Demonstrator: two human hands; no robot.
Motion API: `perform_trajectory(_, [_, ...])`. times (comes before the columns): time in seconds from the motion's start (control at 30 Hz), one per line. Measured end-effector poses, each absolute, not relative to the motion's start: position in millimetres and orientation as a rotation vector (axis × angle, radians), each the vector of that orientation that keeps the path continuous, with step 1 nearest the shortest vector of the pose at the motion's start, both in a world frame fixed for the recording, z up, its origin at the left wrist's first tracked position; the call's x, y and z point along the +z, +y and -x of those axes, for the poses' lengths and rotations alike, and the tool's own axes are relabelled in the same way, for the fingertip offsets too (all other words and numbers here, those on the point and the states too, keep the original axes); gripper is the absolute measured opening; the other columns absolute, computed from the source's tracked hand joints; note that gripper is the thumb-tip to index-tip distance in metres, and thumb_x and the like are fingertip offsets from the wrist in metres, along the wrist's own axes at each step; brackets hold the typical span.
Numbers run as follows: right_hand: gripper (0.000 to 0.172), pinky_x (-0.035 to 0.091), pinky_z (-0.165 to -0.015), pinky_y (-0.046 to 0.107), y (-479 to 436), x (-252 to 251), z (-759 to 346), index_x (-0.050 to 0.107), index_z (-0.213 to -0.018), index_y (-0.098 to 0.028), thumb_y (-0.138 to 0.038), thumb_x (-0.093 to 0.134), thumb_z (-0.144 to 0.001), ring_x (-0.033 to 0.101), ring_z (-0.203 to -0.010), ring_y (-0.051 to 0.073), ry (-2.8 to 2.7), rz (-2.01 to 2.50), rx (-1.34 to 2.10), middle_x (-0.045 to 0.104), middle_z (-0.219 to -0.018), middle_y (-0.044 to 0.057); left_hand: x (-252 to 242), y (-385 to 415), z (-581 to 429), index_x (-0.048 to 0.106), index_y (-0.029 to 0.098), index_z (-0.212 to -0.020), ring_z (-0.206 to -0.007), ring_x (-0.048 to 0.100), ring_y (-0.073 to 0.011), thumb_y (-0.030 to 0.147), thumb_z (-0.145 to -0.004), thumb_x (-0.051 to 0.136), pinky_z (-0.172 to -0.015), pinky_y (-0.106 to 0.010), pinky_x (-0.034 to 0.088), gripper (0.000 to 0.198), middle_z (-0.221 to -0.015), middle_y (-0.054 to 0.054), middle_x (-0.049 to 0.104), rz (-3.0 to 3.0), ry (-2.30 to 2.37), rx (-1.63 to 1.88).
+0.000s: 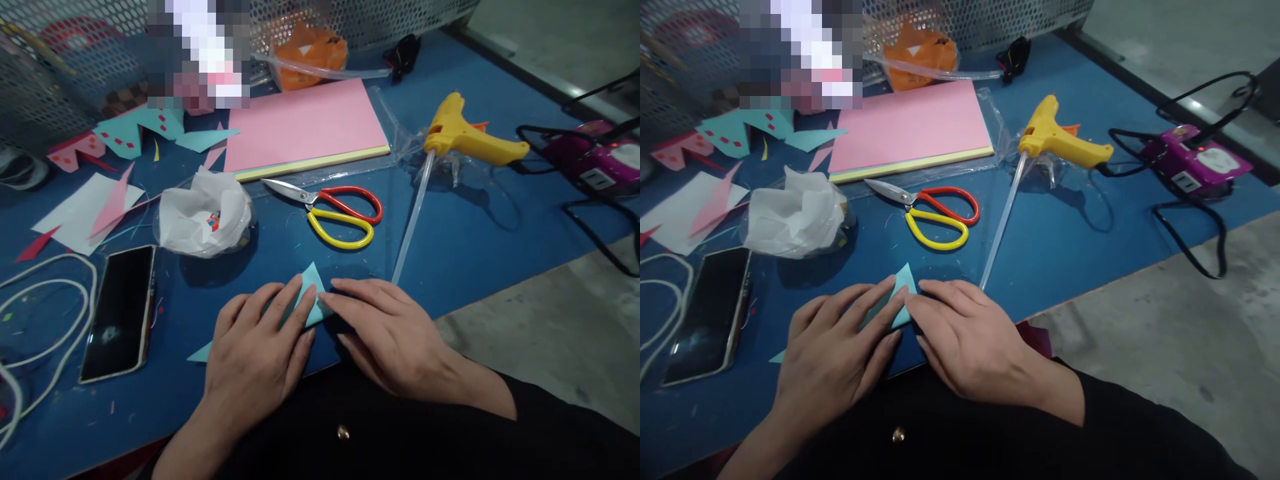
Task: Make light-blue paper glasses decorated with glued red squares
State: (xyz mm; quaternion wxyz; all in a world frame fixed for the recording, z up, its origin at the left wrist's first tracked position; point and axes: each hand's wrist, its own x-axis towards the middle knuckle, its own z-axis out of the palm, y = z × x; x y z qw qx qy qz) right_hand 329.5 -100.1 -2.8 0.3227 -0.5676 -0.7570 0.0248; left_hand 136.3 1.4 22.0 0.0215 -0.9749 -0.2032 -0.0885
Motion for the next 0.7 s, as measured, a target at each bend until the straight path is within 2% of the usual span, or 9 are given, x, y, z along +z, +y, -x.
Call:
perform_trajectory(0.17, [0.042,0.044,-0.112,0.044,-101.1,-9.1,-329.8,0.055,-0.132,0.001,-0.021,0.047,-0.098,0.056,-0.130,0.029,-2.123,1.455,0.076,0.069,-0.129,0.015,22.4,-0.6,-137.6,0.064,0.017,-0.132,-0.109,0.062,-0.0316,0.028,-0.095,0.054,-0.089,-0.046,0.037,0.039,-0.133,-0.010,0.069,3.004,-0.635,-0.295])
perform_trajectory(0.33, [0.043,0.045,-0.111,0.043,-102.7,-11.3,-330.9,0.055,-0.133,0.003,-0.020,0.045,-0.099,0.057,-0.129,0.028,-2.190,1.446,0.047,0.066,-0.133,0.018,22.8,-1.3,-137.9,0.065,0.017,-0.131,-0.109,0.062,-0.0312,0.028,-0.095,0.054,-0.090,-0.046,0.037,0.039,-0.134,-0.009,0.068,3.007,-0.642,-0.316])
perform_trajectory(0.53, [0.042,0.044,-0.112,0.042,-107.3,-10.7,-334.8,0.054,-0.135,0.004,-0.013,0.044,-0.098,0.056,-0.131,0.029,-2.396,1.367,-0.141,0.063,-0.138,0.018,21.7,-1.2,-136.3,0.065,0.016,-0.130,-0.110,0.062,-0.0306,0.029,-0.096,0.052,-0.092,-0.045,0.037,0.039,-0.133,-0.010,0.069,3.017,-0.641,-0.345])
perform_trajectory(0.7, [0.042,0.043,-0.111,0.044,-108.8,-4.4,-336.3,0.055,-0.133,0.006,-0.010,0.038,-0.097,0.057,-0.129,0.031,-2.521,1.281,-0.248,0.064,-0.135,0.021,19.7,-3.2,-134.8,0.065,0.017,-0.131,-0.114,0.061,-0.0304,0.032,-0.097,0.051,-0.096,-0.045,0.036,0.040,-0.136,-0.009,0.067,3.026,-0.668,-0.345])
